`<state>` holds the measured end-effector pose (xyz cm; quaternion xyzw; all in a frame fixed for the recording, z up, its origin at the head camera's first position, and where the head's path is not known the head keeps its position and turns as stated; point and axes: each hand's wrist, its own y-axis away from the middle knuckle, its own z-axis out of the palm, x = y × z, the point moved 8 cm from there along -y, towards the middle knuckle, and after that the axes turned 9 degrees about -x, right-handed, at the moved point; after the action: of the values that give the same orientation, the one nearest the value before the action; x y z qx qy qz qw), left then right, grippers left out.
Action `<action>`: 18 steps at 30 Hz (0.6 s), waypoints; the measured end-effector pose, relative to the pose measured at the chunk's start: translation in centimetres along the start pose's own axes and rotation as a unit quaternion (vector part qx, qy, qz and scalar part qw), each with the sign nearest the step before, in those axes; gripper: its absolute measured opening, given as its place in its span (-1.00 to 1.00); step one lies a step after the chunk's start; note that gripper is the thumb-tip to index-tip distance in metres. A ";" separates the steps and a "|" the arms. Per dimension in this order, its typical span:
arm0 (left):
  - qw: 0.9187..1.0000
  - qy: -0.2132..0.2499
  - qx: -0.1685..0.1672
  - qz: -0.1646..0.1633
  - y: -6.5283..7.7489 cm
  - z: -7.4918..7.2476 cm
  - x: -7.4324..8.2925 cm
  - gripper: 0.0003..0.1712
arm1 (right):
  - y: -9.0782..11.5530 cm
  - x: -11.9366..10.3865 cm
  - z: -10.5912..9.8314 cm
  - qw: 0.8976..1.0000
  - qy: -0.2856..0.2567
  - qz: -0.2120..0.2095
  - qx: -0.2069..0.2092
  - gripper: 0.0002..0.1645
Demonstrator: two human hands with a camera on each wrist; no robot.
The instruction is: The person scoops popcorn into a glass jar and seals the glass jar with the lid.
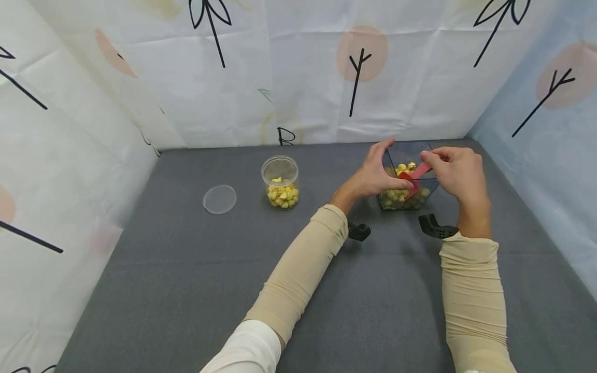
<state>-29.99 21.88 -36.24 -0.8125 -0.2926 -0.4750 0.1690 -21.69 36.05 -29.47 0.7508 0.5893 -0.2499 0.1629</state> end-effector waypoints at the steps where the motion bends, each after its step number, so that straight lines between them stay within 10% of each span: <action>1: 1.000 0.000 0.000 0.000 0.0 0.0 0.0 0.34 | 0.0 0.2 0.0 1.000 -0.001 0.007 -0.001 -0.29; 18: 1.000 0.007 0.000 0.002 -0.1 0.1 -0.1 0.33 | -0.7 2.0 -0.1 0.997 -0.054 0.046 -0.002 -0.33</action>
<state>-30.04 21.95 -36.34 -0.8098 -0.2900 -0.4800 0.1722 -21.99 37.89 -30.54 0.7622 0.5448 -0.2811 0.2079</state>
